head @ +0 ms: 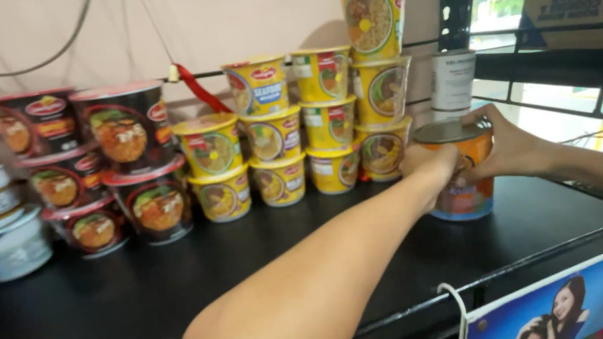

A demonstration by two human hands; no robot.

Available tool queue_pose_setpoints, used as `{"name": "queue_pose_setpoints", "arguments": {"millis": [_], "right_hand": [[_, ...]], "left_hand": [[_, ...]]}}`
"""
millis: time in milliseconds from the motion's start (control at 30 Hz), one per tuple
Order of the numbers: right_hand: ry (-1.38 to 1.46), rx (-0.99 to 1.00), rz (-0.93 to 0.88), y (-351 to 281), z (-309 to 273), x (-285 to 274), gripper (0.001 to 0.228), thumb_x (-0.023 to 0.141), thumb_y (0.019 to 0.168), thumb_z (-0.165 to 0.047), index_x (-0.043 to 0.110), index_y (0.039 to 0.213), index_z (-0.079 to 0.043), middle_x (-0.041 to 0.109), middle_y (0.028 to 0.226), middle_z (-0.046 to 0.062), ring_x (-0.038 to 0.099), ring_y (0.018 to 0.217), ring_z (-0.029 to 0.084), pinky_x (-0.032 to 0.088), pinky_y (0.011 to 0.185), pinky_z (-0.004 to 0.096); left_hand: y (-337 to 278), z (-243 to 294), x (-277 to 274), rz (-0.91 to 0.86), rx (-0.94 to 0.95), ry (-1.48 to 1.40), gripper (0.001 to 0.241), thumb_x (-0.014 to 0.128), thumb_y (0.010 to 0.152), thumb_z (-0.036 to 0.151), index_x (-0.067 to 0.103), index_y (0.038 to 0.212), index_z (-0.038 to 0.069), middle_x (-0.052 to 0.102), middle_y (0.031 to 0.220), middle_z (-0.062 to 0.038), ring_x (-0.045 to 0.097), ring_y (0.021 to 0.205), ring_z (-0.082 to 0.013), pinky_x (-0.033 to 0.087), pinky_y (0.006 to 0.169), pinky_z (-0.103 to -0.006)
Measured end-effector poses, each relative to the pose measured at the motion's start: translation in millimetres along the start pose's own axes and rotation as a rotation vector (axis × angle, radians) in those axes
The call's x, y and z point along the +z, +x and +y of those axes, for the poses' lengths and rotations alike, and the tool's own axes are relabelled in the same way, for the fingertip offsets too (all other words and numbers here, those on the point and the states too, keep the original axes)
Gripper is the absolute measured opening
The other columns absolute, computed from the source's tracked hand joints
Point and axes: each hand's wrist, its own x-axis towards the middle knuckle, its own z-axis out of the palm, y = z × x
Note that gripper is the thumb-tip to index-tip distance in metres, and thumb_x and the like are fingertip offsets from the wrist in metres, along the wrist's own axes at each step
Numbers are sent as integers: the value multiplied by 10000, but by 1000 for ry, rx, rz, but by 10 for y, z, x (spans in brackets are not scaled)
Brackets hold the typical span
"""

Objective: Taking canned goods and cup noodles from cardboard boxes and organizing them neatly on the grocery store shelves.

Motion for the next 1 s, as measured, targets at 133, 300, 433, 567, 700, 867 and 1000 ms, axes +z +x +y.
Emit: {"name": "queue_pose_setpoints", "arguments": {"millis": [133, 300, 433, 567, 700, 867, 1000], "right_hand": [[-128, 116, -29, 1, 73, -192, 1194, 1025, 502, -384, 332, 1435, -109, 554, 1371, 162, 570, 1280, 281, 453, 1085, 398], [-1096, 1, -11, -215, -864, -230, 1019, 966, 500, -542, 553, 1354, -169, 399, 1509, 83, 440, 1370, 347, 520, 1055, 435], [-1004, -93, -137, -282, -883, -23, 1019, 927, 581, -585, 514, 1391, -125, 537, 1318, 102, 537, 1252, 336, 540, 997, 462], [-1235, -58, -149, -109, -785, 35, 714, 846, 711, -480, 552, 1260, -132, 645, 1209, 68, 683, 1106, 289, 618, 870, 431], [-1192, 20, -131, 262, -561, 116, 579, 854, 760, -491, 638, 1129, -100, 718, 1109, 109, 729, 1037, 323, 621, 825, 460], [-1261, 55, -209, 737, -257, 118, 453, 892, 742, -387, 734, 1072, -120, 759, 1084, 124, 754, 1053, 304, 634, 856, 424], [-1138, 56, -164, 853, -21, 44, 544, 943, 686, -361, 704, 1095, -95, 755, 1058, 154, 751, 1033, 330, 627, 874, 435]], "left_hand": [[374, -106, 74, -87, 40, 63, 567, 725, 807, 408, 705, 1217, 17, 696, 1219, -239, 692, 1140, -340, 562, 927, -435], [399, 190, -506, -278, 369, 877, 568, 712, 891, 382, 645, 1358, 66, 562, 1461, -221, 564, 1312, -435, 496, 1056, -510], [506, 215, -675, -208, 776, 1494, 514, 721, 858, 265, 654, 1357, 157, 489, 1563, -90, 494, 1426, -298, 474, 1066, -505], [717, 161, -645, -230, 726, 1653, 595, 672, 898, 322, 525, 1450, 157, 402, 1577, -67, 391, 1455, -293, 399, 1073, -556], [931, -42, -560, -267, 515, 1581, 495, 582, 1008, 283, 553, 1483, 148, 424, 1618, -90, 433, 1470, -304, 428, 1091, -512], [890, -42, -675, -249, 405, 1493, 546, 518, 1047, 254, 418, 1573, 146, 474, 1594, -79, 528, 1402, -294, 475, 1056, -518], [980, -71, -684, -247, 447, 1454, 668, 605, 973, 288, 366, 1574, 122, 470, 1553, -62, 518, 1376, -264, 489, 1017, -486]]}}
